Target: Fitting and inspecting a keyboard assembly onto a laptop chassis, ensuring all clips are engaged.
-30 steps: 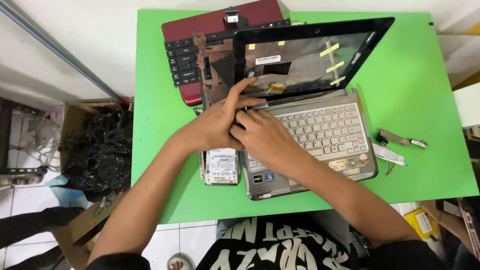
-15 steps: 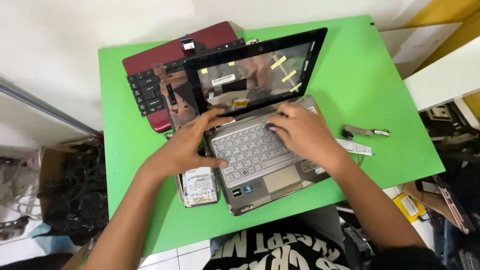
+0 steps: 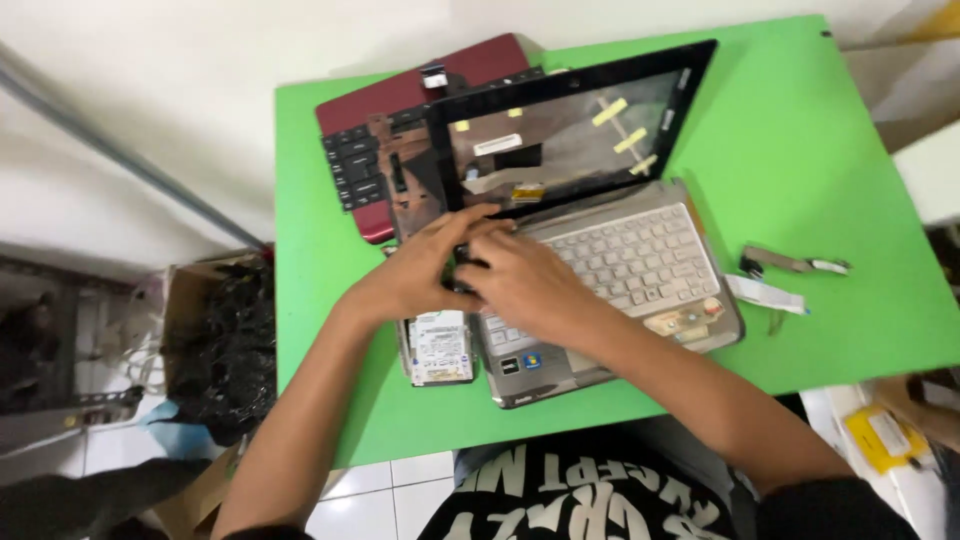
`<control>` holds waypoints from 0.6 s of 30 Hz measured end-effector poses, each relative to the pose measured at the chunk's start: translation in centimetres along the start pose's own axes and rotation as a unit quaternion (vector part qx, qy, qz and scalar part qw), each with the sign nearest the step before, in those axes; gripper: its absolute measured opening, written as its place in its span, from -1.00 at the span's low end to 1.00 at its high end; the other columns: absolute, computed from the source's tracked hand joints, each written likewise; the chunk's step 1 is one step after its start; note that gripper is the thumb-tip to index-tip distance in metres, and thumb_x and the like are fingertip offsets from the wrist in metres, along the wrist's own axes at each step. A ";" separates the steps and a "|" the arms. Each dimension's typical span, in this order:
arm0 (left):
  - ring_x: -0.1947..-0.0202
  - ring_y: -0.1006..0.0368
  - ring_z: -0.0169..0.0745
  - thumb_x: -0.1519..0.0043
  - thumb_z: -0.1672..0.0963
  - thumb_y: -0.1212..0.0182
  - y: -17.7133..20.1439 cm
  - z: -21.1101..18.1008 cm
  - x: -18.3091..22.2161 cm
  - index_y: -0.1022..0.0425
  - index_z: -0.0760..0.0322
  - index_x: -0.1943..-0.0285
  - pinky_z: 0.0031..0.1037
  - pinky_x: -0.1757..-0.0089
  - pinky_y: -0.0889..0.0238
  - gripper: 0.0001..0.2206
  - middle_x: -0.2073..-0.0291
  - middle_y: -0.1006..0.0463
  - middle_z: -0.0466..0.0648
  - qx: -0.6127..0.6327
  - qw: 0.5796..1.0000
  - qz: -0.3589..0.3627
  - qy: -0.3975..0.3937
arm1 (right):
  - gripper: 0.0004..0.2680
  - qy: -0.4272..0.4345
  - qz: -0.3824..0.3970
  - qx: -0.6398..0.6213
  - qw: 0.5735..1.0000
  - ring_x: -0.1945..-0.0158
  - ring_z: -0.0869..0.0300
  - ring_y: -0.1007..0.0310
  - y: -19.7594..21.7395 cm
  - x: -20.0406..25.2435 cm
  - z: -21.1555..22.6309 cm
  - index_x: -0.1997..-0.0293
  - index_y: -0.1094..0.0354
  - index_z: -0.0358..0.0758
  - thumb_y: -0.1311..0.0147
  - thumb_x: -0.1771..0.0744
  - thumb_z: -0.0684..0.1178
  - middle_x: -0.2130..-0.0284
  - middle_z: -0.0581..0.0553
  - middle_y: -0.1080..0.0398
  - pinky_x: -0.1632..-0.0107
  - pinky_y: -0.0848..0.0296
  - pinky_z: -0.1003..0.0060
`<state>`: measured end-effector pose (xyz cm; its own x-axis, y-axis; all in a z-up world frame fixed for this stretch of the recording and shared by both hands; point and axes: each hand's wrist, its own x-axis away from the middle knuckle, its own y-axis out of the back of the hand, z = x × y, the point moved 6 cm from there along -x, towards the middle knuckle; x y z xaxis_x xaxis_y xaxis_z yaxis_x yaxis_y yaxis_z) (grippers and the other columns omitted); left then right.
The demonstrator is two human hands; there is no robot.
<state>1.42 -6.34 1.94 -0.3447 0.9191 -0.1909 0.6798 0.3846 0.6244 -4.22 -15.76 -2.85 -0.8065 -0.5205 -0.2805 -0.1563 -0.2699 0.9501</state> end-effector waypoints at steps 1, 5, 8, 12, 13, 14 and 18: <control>-0.24 -0.31 0.43 0.07 0.06 -0.54 -0.1 -0.1 0.1 -0.08 0.42 -0.48 0.16 -0.22 -0.10 -0.07 -0.23 -0.50 0.23 0.007 1.000 0.006 -0.005 | -0.74 -0.010 0.003 0.002 1.000 0.07 -0.08 -0.40 0.3 0.5 0.1 0.06 -0.50 -0.22 -0.31 -0.20 -0.05 0.17 -0.19 -0.36 0.11 -0.48 0.07; -0.25 -0.30 0.33 0.08 0.04 -0.59 -0.1 0.3 0.0 -0.06 0.38 -0.50 0.12 -0.23 -0.09 -0.03 -0.23 -0.50 0.16 -0.012 1.000 0.005 0.011 | -0.92 -0.016 -0.041 0.022 0.999 0.12 0.02 -0.40 1.7 2.4 -0.9 0.17 -0.51 -0.17 -0.11 -0.32 -0.12 0.24 -0.13 -0.35 0.12 -0.39 0.19; -0.28 -0.28 0.26 0.06 0.02 -0.59 -0.3 0.6 0.1 -0.06 0.33 -0.51 0.09 -0.25 -0.08 -0.03 -0.23 -0.51 0.13 -0.023 0.999 0.011 0.032 | -0.88 -0.063 -0.009 0.011 0.998 0.13 0.07 -0.40 3.4 4.0 -2.7 0.13 -0.53 -0.15 -0.04 -0.35 -0.15 0.25 -0.11 -0.37 0.12 -0.37 0.24; -0.29 -0.28 0.20 0.04 0.02 -0.59 -0.1 0.1 0.1 -0.09 0.31 -0.51 0.03 -0.26 -0.07 -0.06 -0.22 -0.53 0.10 -0.031 0.999 0.011 0.034 | -0.86 -0.110 0.017 0.008 0.994 0.11 0.07 -0.45 5.5 4.6 -3.1 0.09 -0.56 -0.18 -0.09 -0.33 -0.19 0.24 -0.13 -0.42 0.12 -0.41 0.23; -0.29 -0.28 0.20 0.04 0.02 -0.59 -0.4 0.5 0.2 -0.09 0.31 -0.51 0.03 -0.26 -0.07 -0.06 -0.22 -0.53 0.10 -0.032 0.999 0.012 0.036 | -0.86 -0.110 0.016 0.005 0.994 0.11 0.07 -0.45 4.6 4.2 -3.1 0.09 -0.56 -0.18 -0.09 -0.33 -0.19 0.24 -0.13 -0.42 0.12 -0.41 0.23; -0.29 -0.28 0.19 0.05 0.00 -0.59 -0.5 0.8 0.3 -0.10 0.30 -0.51 0.03 -0.26 -0.08 -0.05 -0.21 -0.53 0.08 -0.034 0.999 0.005 0.029 | -0.87 -0.086 0.005 0.013 0.996 0.14 0.10 -0.41 3.8 3.6 -2.7 0.10 -0.56 -0.14 -0.08 -0.34 -0.17 0.25 -0.11 -0.40 0.16 -0.39 0.25; -0.26 -0.30 0.20 0.08 0.01 -0.59 -0.7 1.8 0.6 -0.09 0.32 -0.51 0.01 -0.26 -0.09 -0.03 -0.22 -0.54 0.07 -0.037 0.999 -0.008 0.010 | -0.90 0.001 -0.078 0.054 0.995 0.17 0.03 -0.36 2.3 0.9 0.6 0.14 -0.54 -0.13 -0.16 -0.31 -0.11 0.24 -0.11 -0.29 0.21 -0.38 0.18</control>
<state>1.92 -5.89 0.05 -0.3683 0.9106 -0.1877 0.6237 0.3917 0.6764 -5.59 -16.38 -0.83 -0.7663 -0.4804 -0.4266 -0.3408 -0.2588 0.9038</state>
